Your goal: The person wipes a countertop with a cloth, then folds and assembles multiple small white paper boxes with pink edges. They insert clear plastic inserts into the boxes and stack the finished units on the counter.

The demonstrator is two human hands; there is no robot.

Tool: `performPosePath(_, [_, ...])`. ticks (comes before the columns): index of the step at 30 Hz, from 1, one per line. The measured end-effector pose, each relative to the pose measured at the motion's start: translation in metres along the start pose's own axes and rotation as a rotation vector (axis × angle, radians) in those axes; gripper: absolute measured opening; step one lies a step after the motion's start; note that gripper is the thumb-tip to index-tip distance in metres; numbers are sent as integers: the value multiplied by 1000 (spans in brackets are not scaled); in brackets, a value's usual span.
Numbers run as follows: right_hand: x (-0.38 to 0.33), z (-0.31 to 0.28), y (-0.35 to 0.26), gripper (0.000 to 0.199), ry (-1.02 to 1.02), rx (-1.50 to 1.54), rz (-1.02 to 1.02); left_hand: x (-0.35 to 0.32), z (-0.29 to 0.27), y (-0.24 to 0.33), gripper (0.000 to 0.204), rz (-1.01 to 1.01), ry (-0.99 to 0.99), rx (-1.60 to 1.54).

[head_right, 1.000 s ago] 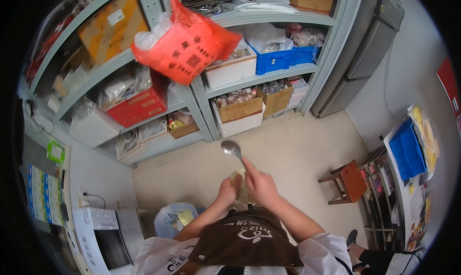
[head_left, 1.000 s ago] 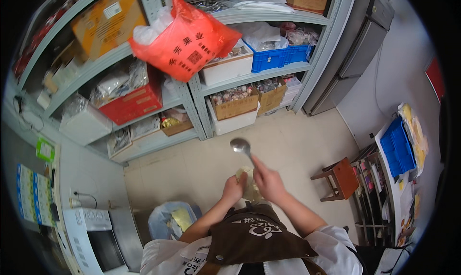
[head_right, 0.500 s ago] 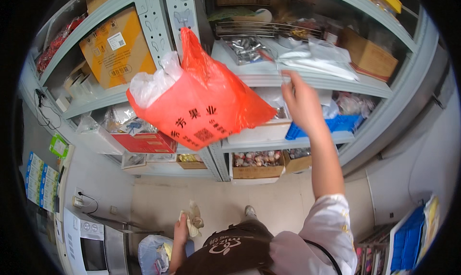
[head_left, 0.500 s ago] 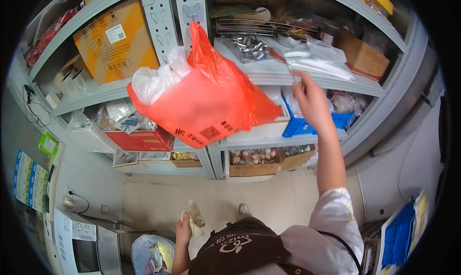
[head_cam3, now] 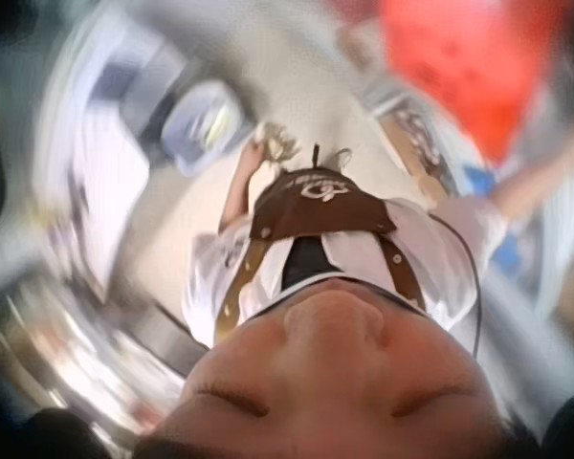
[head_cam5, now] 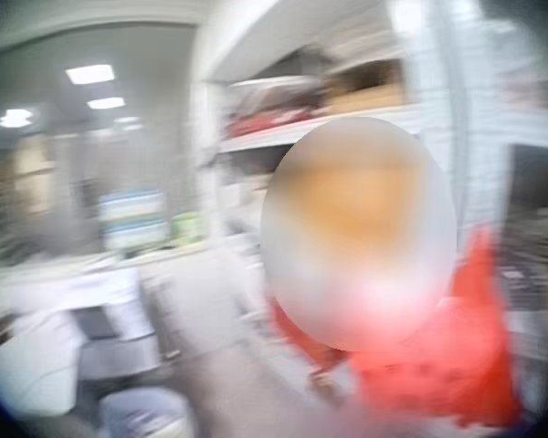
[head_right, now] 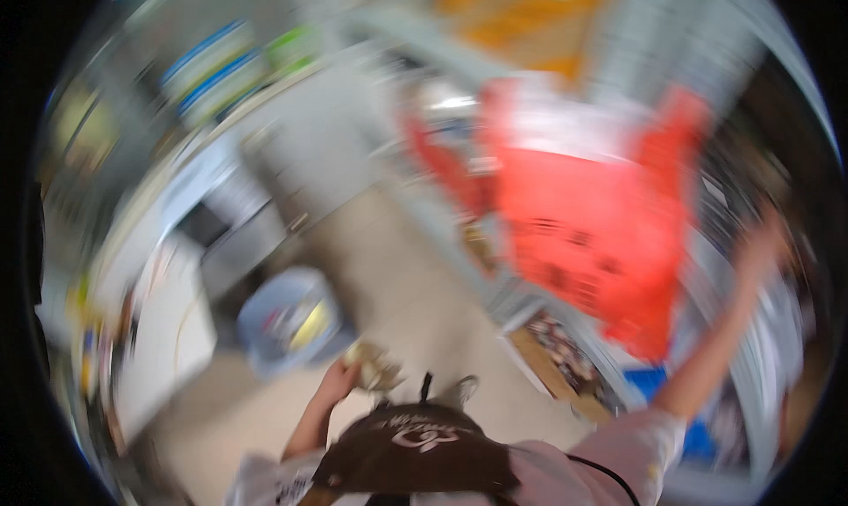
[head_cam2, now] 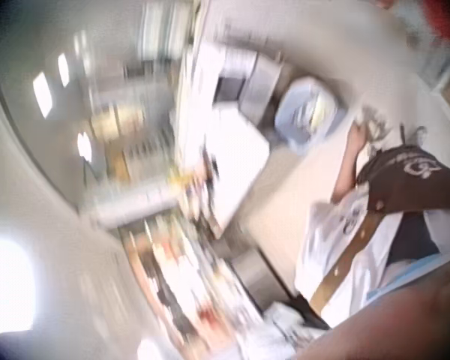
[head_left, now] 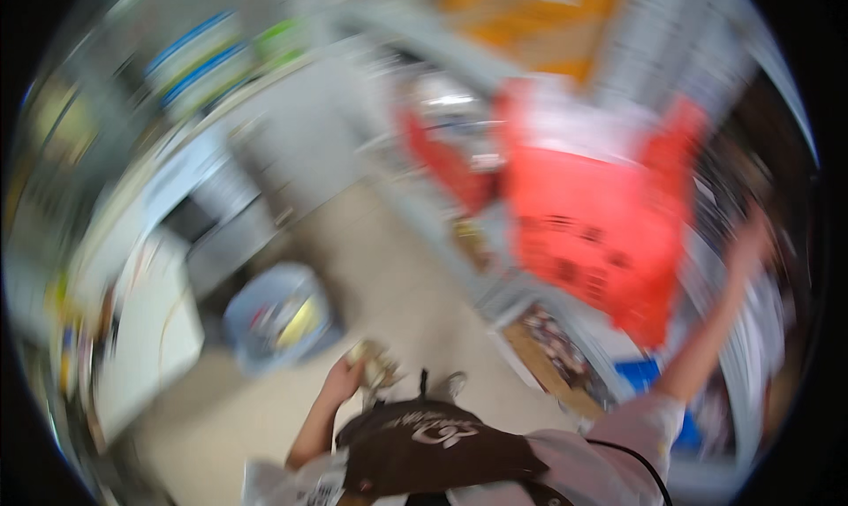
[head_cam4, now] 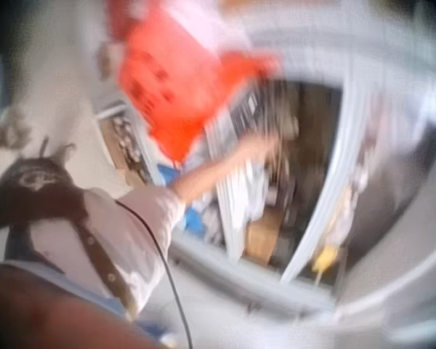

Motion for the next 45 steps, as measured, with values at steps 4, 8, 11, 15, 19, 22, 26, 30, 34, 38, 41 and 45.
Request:
performPosePath(4, [-83, -70, -163, 29, 468, 527, -139, -48, -41, -16, 53, -167, 222, 202])
performPosePath(8, [-242, 14, -461, 35, -273, 1465, -435, -91, -92, -16, 40, -27, 314, 137])
performPosePath(11, [-383, -24, -665, 46, -1285, 1980, -179, -132, -161, -30, 32, 156, 296, 13])
performPosePath(15, [-465, -113, -826, 49, -1985, 2338, 777, -172, -245, -85, 25, 337, 591, -115])
performPosePath(19, [-467, -193, -945, 52, -2103, 2475, 662, -183, -319, -177, 42, 89, 864, 136])
performPosePath(22, [-476, -229, -1016, 53, -2105, 2081, 144, -181, -357, -230, 58, 72, 777, 16])
performPosePath(26, [-475, -240, -1129, 62, -1687, 1858, -400, -175, -432, -300, 65, -57, 705, -363])
performPosePath(30, [-476, -264, -1269, 60, -1498, 1790, -735, -180, -506, -408, 61, -289, 768, -427])
performPosePath(34, [-495, -344, -1412, 52, -1554, 1946, -1024, -209, -561, -496, 56, -641, 748, -458])
performPosePath(38, [-520, -399, -1530, 52, -721, 1784, -1306, -224, -609, -523, 52, -658, 791, -489])
performPosePath(41, [-562, -407, -1583, 55, -588, 1571, -1575, -220, -643, -552, 47, -681, 784, -590])
performPosePath(45, [-643, -423, -1608, 60, -719, 1524, -1667, -196, -684, -607, 43, -677, 643, -659])
Point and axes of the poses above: each hand's wrist, its own x-axis towards the middle knuckle, its own z-axis out of the palm, y = z × x, the point moved 5 cm from there along x, towards the middle knuckle, and after that the axes turned 15 degrees about -z, right-handed, at the moved point
